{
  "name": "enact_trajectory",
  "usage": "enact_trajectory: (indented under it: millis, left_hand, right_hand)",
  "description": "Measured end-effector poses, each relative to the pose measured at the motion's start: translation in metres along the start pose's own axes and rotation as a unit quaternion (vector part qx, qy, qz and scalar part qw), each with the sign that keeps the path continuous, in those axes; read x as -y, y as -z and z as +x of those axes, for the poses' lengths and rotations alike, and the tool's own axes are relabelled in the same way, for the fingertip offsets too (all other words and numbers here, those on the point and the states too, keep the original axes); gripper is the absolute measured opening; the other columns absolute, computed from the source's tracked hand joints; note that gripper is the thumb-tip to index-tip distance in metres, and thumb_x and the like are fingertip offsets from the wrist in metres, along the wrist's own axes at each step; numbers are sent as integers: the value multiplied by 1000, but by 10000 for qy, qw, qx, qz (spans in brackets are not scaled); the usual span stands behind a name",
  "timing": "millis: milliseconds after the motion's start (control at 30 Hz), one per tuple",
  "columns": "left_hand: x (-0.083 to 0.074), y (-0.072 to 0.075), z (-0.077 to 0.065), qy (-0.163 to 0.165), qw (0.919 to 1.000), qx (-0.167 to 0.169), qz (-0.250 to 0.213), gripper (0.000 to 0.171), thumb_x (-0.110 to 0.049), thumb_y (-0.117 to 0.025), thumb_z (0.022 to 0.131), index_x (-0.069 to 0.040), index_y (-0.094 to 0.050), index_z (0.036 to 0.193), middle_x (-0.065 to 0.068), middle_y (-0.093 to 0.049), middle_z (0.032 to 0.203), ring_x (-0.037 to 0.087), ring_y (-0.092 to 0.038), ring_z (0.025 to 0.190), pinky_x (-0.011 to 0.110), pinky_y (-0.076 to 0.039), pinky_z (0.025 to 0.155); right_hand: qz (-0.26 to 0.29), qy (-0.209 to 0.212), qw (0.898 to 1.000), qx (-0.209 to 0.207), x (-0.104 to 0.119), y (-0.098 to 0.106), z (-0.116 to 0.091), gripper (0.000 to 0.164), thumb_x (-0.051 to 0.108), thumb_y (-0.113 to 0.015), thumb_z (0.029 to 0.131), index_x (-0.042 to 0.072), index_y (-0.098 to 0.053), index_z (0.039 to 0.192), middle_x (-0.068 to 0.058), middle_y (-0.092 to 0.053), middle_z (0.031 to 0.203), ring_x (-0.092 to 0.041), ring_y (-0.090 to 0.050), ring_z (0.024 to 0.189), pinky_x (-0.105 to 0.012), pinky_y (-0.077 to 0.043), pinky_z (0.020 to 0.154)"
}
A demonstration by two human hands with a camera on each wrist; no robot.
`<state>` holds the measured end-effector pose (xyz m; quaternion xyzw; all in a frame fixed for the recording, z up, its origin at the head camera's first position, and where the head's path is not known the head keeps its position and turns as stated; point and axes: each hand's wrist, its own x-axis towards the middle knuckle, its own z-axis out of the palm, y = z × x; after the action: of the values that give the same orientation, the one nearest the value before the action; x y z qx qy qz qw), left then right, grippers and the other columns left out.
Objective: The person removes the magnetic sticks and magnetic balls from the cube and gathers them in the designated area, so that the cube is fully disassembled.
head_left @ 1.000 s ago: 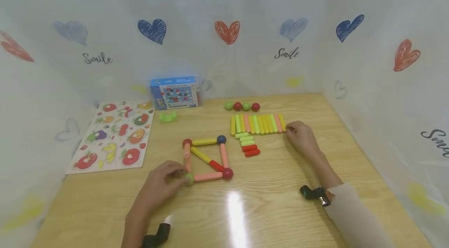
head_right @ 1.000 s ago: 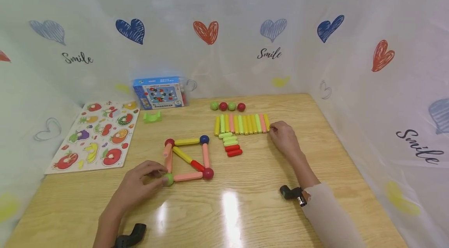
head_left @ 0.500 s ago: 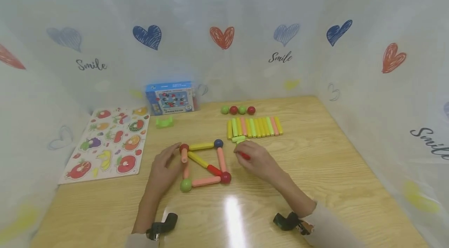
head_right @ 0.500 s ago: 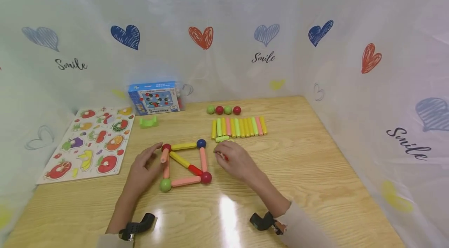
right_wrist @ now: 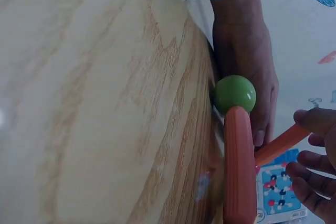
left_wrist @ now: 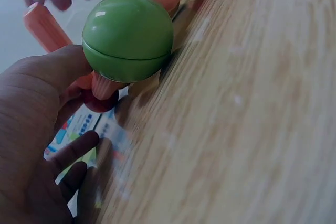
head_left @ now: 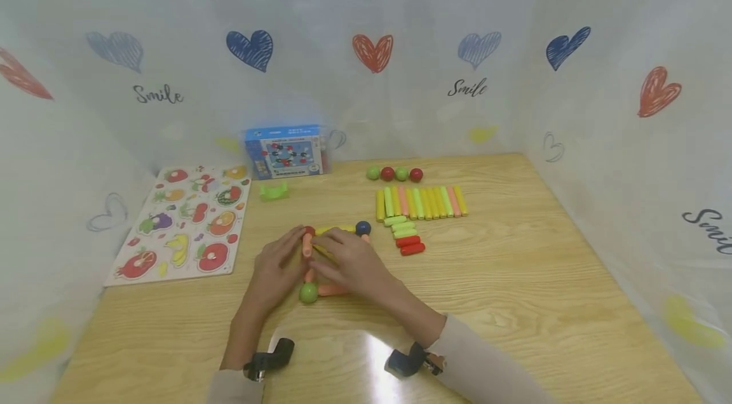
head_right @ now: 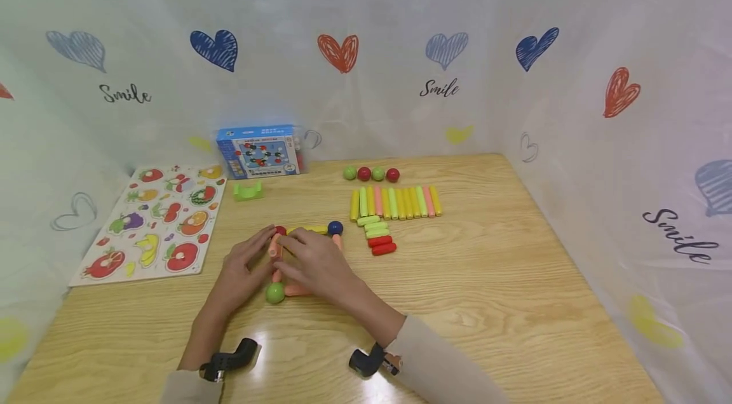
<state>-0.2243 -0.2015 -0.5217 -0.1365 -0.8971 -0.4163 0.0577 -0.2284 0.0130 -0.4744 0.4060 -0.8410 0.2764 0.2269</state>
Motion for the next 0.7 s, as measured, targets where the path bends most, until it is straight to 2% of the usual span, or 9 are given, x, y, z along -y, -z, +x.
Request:
enact_trajectory:
  millis: [100, 167, 267, 400, 433, 500, 700]
  left_hand:
    - [1, 0, 0, -115, 9999, 21, 90, 61, -35, -68, 96, -24, -47, 151, -3, -43, 155, 35, -39, 138, 67, -22, 109]
    - [1, 1, -1, -119, 9998, 26, 172, 61, -35, -68, 96, -24, -46, 152, -3, -42, 155, 36, -40, 137, 68, -22, 108]
    - [0, 0, 0, -111, 9996, -30, 273, 59, -37, -67, 96, -24, -47, 151, -3, -43, 155, 36, -43, 134, 67, -24, 106]
    - [-1, -1, 1, -189, 9989, -73, 434, 62, -39, -68, 95, -23, -47, 151, -2, -44, 154, 36, -45, 132, 63, -28, 106]
    - [-1, -1, 1, -206, 9986, -63, 486, 63, -39, -69, 95, -23, -46, 151, -2, -43, 155, 36, -45, 132, 63, -29, 106]
    - [-1, -1, 1, -168, 9983, -3, 553, 64, -38, -69, 95, -24, -44, 152, -2, -41, 156, 37, -44, 132, 64, -28, 106]
    - [1, -1, -1, -131, 9984, 2, 555, 60, -38, -64, 98, -26, -44, 153, -4, -40, 157, 35, -43, 132, 61, -29, 105]
  right_hand:
    - [-187, 160, 9997, -34, 1, -9, 9, 30, 22, -78, 89, 8, -73, 116, -4, -66, 102, -13, -64, 85, -16, -51, 76]
    - [-207, 240, 9995, 16, 0, -12, 11, 29, 18, -78, 89, 9, -73, 117, -4, -65, 104, -13, -64, 86, -17, -51, 76]
    - [388, 234, 9986, 272, -3, -11, 10, 29, 8, -75, 90, 4, -70, 119, -9, -62, 112, -17, -64, 97, -17, -50, 85]
    - [692, -23, 9971, 324, -13, -4, 9, 20, 4, -70, 93, -2, -70, 112, -9, -61, 110, -15, -63, 98, -13, -48, 87]
    - [689, -131, 9972, 263, -15, -1, 9, 17, 5, -67, 95, -1, -71, 110, -7, -62, 107, -14, -63, 95, -12, -48, 85]
    - [521, -333, 9981, 69, -19, 6, 10, 16, 11, -69, 95, 2, -74, 107, -4, -65, 104, -11, -63, 89, -11, -49, 78]
    - [1373, -910, 9837, -716, -33, 36, -1, 21, 5, -78, 86, 2, -75, 106, -4, -68, 102, -10, -64, 81, -21, -56, 70]
